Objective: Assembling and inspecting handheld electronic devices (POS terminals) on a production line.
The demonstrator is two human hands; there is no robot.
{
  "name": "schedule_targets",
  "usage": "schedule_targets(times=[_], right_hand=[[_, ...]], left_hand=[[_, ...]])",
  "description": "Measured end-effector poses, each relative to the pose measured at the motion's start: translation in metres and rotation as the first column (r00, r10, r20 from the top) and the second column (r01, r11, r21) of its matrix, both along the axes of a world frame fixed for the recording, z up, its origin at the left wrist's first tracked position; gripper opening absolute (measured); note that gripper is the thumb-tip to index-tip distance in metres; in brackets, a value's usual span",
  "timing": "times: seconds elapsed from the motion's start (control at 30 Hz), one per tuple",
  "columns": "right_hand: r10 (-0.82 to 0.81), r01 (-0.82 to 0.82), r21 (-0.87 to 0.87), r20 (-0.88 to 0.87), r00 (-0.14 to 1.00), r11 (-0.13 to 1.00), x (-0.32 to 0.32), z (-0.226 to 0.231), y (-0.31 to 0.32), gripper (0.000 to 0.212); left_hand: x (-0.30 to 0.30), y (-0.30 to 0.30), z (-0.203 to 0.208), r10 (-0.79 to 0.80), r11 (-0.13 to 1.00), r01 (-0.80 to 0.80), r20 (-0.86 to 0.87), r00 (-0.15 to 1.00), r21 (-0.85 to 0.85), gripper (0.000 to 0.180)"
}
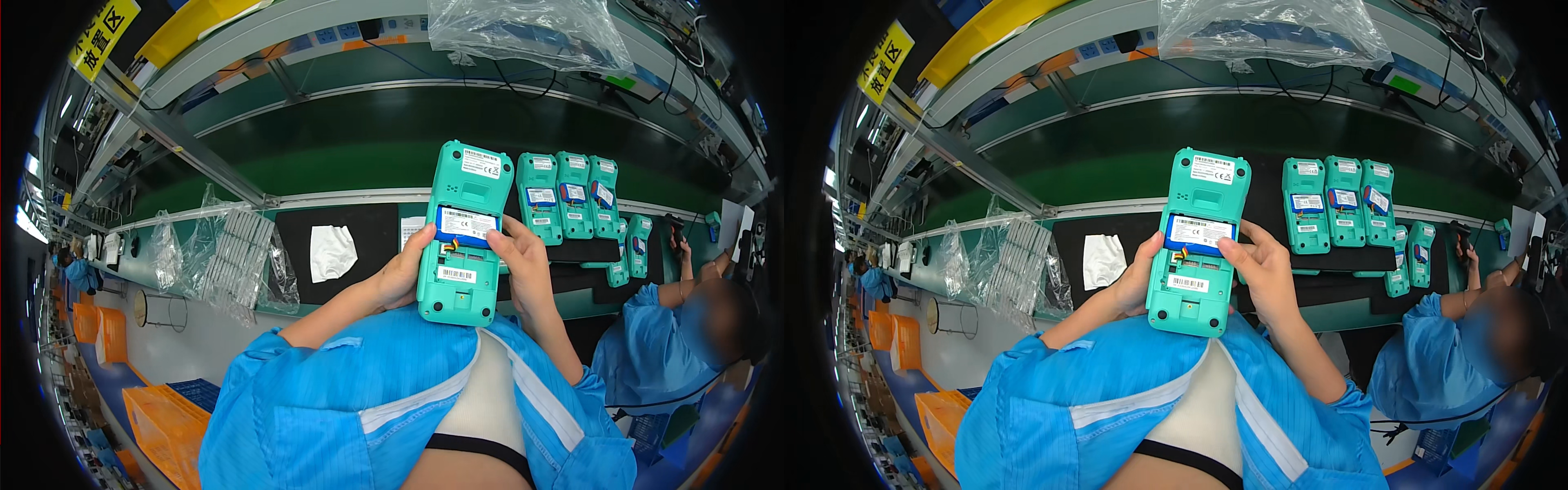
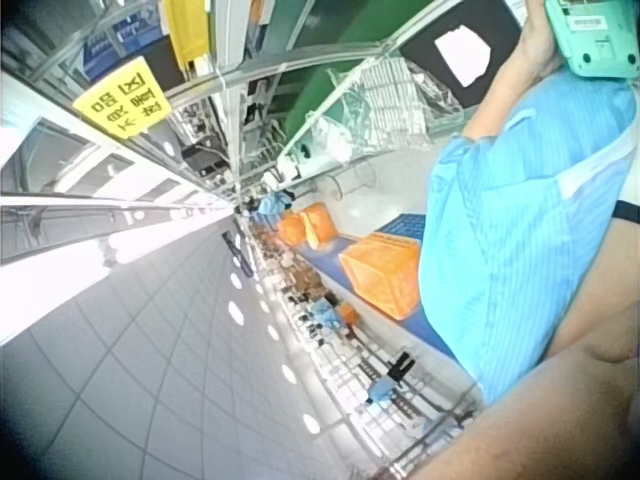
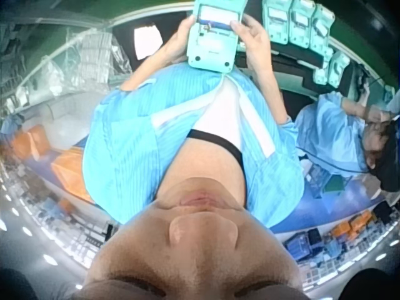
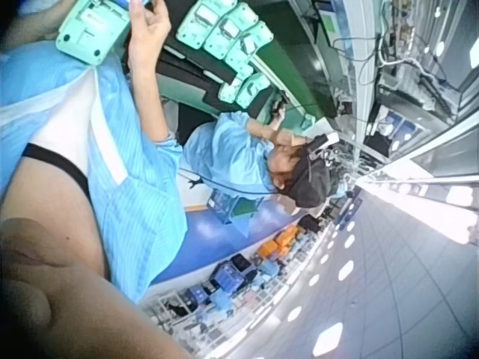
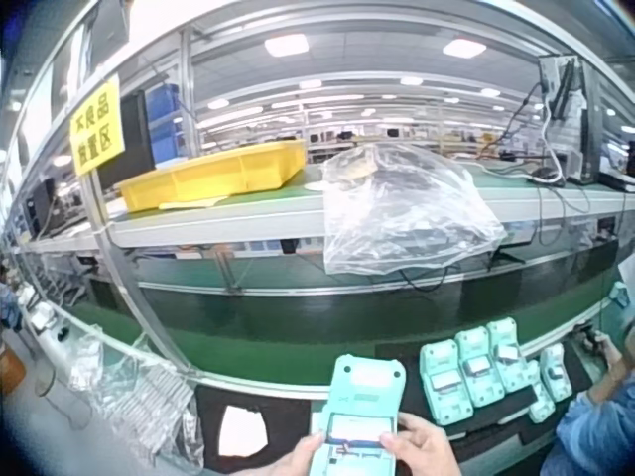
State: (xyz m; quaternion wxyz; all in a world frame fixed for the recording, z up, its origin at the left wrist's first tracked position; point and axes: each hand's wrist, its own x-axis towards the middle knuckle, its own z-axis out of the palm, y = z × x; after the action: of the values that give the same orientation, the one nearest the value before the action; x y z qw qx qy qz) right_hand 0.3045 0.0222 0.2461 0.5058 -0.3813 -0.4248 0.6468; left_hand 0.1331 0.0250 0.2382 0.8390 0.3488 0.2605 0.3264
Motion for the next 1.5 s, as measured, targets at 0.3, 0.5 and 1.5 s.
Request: schedule_targets(times=[0.3,0.5,1.5], right_hand=[[-0.082,0.079,-0.041,-0.075,0.994,0.996,-0.006,-0.011,-0.003,0.05],[-0.051,0.047,-0.053,-0.082,0.995,0.997,-0.008,-0.011,-0.006,0.051],[-0.052,0.064,0.217,-0.057,0.997,0.974,-0.008,-0.001,-0.011,0.057]], left_hand=[[-0.015,0.0,0.005,0.112,0.985,-0.04,-0.447,0.887,0.169,0.046],[-0.012,-0.002,-0.008,0.213,0.959,-0.129,-0.343,0.915,0.252,0.043],[-0.011,-0.006,0.005,0.354,0.83,-0.115,-0.356,0.865,0.546,0.037]])
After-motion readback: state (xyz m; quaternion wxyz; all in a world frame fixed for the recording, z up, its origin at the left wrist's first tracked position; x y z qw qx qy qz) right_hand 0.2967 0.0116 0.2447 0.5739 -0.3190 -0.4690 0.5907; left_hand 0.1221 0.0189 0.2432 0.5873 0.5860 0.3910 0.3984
